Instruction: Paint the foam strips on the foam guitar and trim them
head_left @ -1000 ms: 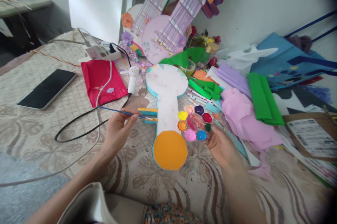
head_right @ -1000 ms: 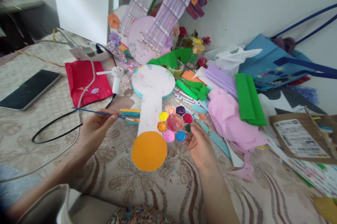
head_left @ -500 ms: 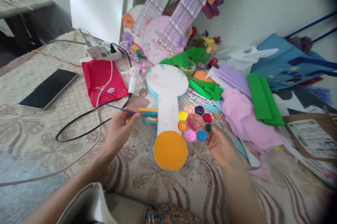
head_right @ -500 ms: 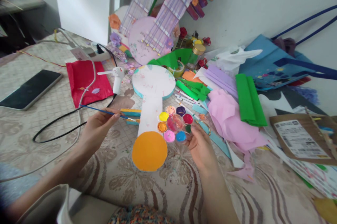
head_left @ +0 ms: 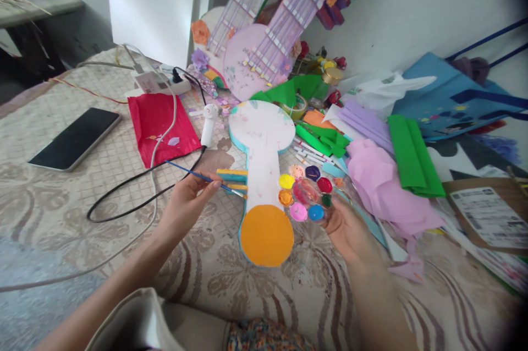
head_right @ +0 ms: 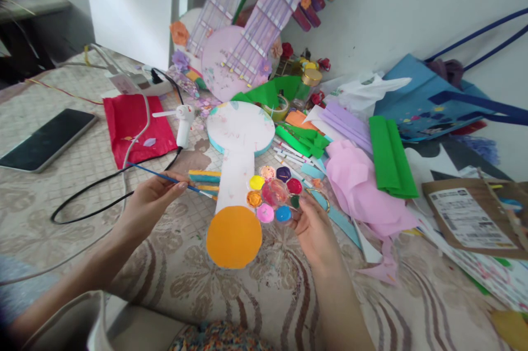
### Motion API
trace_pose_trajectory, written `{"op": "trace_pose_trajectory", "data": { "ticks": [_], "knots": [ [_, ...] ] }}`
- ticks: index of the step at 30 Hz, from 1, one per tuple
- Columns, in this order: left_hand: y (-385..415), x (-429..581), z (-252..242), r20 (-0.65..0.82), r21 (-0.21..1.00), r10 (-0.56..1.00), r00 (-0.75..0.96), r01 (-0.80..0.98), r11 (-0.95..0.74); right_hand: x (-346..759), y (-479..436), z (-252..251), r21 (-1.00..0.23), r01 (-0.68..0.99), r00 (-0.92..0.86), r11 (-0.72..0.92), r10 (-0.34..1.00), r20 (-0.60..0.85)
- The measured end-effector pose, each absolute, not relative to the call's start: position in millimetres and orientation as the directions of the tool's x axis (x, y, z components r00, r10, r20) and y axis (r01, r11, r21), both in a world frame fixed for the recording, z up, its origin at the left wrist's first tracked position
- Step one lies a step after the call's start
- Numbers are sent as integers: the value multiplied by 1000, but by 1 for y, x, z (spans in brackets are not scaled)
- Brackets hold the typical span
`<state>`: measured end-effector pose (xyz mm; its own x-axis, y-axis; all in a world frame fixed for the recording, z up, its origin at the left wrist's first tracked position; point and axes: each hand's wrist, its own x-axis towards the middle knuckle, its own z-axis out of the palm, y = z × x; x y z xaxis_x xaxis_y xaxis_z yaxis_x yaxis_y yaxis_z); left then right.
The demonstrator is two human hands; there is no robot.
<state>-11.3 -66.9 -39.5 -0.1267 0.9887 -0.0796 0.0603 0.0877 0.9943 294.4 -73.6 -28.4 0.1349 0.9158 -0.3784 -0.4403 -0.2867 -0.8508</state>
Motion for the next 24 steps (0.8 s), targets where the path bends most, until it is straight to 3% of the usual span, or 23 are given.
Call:
{"op": "trace_pose_trajectory", "data": {
  "ticks": [16, 24],
  "knots": [
    [-78, -47, -26, -62, 934, 998, 15, 354, 52, 293, -74, -28, -855, -430, 135, -289, 916, -377],
    [-92, -70, -27, -91, 934, 996, 20, 349, 79, 293, -74, -29, -859, -425, 127, -286, 920, -369]
  ]
}}
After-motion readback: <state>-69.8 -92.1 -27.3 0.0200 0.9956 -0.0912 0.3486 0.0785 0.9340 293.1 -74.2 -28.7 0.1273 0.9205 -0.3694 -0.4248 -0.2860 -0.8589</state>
